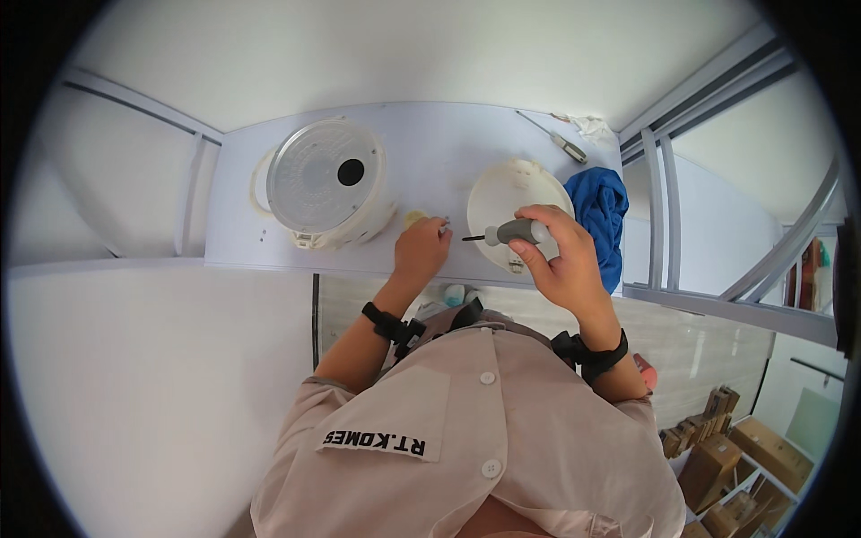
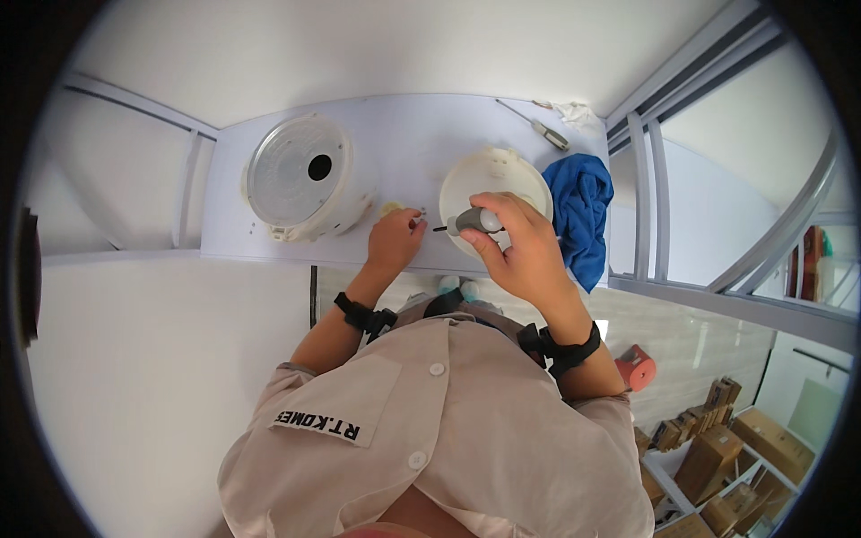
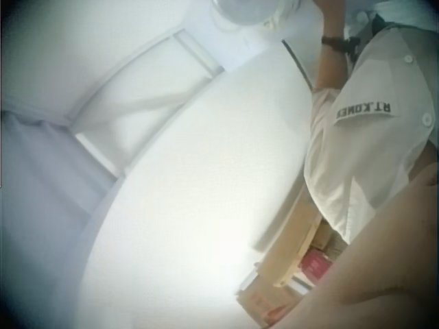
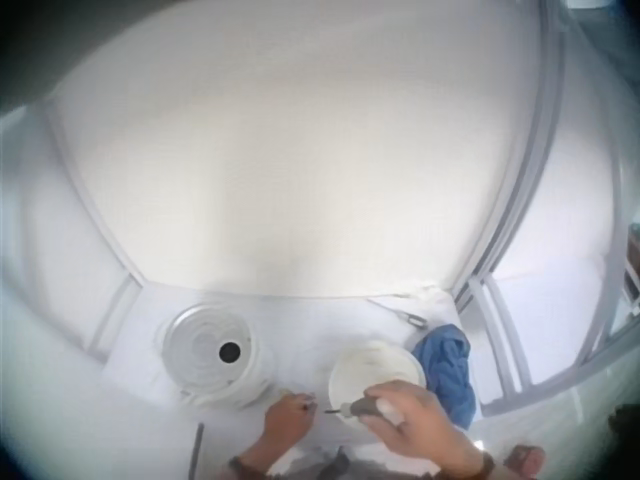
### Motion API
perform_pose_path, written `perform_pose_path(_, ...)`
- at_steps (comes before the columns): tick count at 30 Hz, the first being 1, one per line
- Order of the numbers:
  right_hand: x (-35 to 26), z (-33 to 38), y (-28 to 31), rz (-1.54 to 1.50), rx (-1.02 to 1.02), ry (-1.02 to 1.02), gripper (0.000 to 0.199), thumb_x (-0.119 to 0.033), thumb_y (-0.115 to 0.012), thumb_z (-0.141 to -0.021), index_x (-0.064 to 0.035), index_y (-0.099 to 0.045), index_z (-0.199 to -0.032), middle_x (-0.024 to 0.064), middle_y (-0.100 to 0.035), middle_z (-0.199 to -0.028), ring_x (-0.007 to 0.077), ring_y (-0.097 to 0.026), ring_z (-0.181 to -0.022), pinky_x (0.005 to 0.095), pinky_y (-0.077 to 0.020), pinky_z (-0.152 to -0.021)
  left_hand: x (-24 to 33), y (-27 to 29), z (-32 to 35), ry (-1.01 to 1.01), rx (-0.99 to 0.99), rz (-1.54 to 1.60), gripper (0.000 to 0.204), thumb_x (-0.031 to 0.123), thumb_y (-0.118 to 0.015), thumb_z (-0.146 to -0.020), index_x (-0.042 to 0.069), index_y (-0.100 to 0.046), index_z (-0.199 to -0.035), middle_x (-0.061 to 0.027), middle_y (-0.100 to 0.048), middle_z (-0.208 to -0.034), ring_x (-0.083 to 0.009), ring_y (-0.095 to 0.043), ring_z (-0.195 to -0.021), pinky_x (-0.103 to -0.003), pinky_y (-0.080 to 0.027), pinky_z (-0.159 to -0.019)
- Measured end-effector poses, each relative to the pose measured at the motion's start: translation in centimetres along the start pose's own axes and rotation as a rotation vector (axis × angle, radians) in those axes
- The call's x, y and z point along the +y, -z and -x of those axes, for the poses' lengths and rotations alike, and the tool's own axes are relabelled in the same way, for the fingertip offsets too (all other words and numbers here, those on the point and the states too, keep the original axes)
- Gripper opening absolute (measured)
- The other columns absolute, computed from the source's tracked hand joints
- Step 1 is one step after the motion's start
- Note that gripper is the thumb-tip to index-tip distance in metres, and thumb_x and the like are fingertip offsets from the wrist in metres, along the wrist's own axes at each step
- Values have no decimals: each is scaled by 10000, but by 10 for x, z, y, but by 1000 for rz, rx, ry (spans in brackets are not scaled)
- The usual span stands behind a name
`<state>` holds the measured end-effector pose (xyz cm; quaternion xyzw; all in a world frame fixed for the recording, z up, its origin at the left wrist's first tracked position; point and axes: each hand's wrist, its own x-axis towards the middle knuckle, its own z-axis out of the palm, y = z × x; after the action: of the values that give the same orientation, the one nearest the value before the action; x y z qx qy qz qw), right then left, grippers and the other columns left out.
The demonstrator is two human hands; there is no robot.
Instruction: The person uses a screwdriver to fasten screws into a white plastic appliance component, then places a circular white plastic cover over the assembly. The person continues to secure the cover with additional screws.
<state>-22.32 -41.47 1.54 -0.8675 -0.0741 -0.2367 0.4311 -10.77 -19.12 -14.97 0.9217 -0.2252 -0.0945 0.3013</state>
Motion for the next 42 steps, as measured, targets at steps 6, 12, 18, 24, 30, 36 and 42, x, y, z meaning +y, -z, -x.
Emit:
perform_pose_path(6,4,-9,-10,14,-42,-6,391,-124,-870,-911,-42,-691,-1249,167,-761,-1147,362,-739,-993,391,-595,-851,0,-5,-1,3,12,-77,176,256,-670,-1018,109,-752,-1070,-102,-742,-1052,-361,-743,-918,-495,-602,-789)
perform_pose_path(12,3,-8,-15,-29,-22,-67,373,-86,-852,-929,-39,-697,-1265,152,-782,-1178,320,-763,-1060,375,-583,-952,6,-4,1,33,-12,-119,170,252,-657,-1026,112,-744,-1070,-103,-733,-1042,-362,-741,-907,-487,-601,-772)
perform_pose_path(18,7,1,-2,-2,38,-34,359,-85,-823,-969,-12,-671,-1285,161,-774,-1186,259,-752,-1057,348,-574,-953,1,-2,0,79,-42,378,172,215,-681,-1048,64,-702,-1127,-108,-766,-1117,-273,-742,-859,-413,-588,-741)
perform_pose_path(24,15,22,5,-255,437,-4,383,-119,-767,-1024,33,-594,-1331,210,-747,-1179,265,-746,-1082,380,-587,-963,28,40,-12,428,-414,1512,145,200,-609,-1133,69,-658,-1174,-74,-766,-1194,-169,-728,-970,-318,-584,-810)
perform_pose_path(30,15,38,14,-256,564,-2,401,-143,-725,-1056,35,-548,-1369,232,-713,-1243,265,-720,-1122,386,-572,-994,58,50,-17,406,-413,1858,120,149,-584,-1141,68,-663,-1180,-85,-766,-1170,-175,-743,-983,-296,-632,-846)
perform_pose_path(36,12,60,25,-236,624,-67,399,-155,-690,-1079,19,-517,-1393,235,-707,-1263,231,-702,-1106,331,-562,-924,66,32,-21,369,-480,1952,112,135,-603,-1132,58,-681,-1160,-81,-769,-1136,-177,-753,-990,-298,-654,-868)
perform_pose_path(42,9,68,35,-273,647,-126,377,-153,-684,-1085,-4,-520,-1390,226,-707,-1278,197,-687,-1084,291,-555,-858,75,20,-23,366,-486,1912,103,129,-621,-1126,60,-690,-1158,-76,-773,-1097,-169,-754,-983,-292,-653,-864)
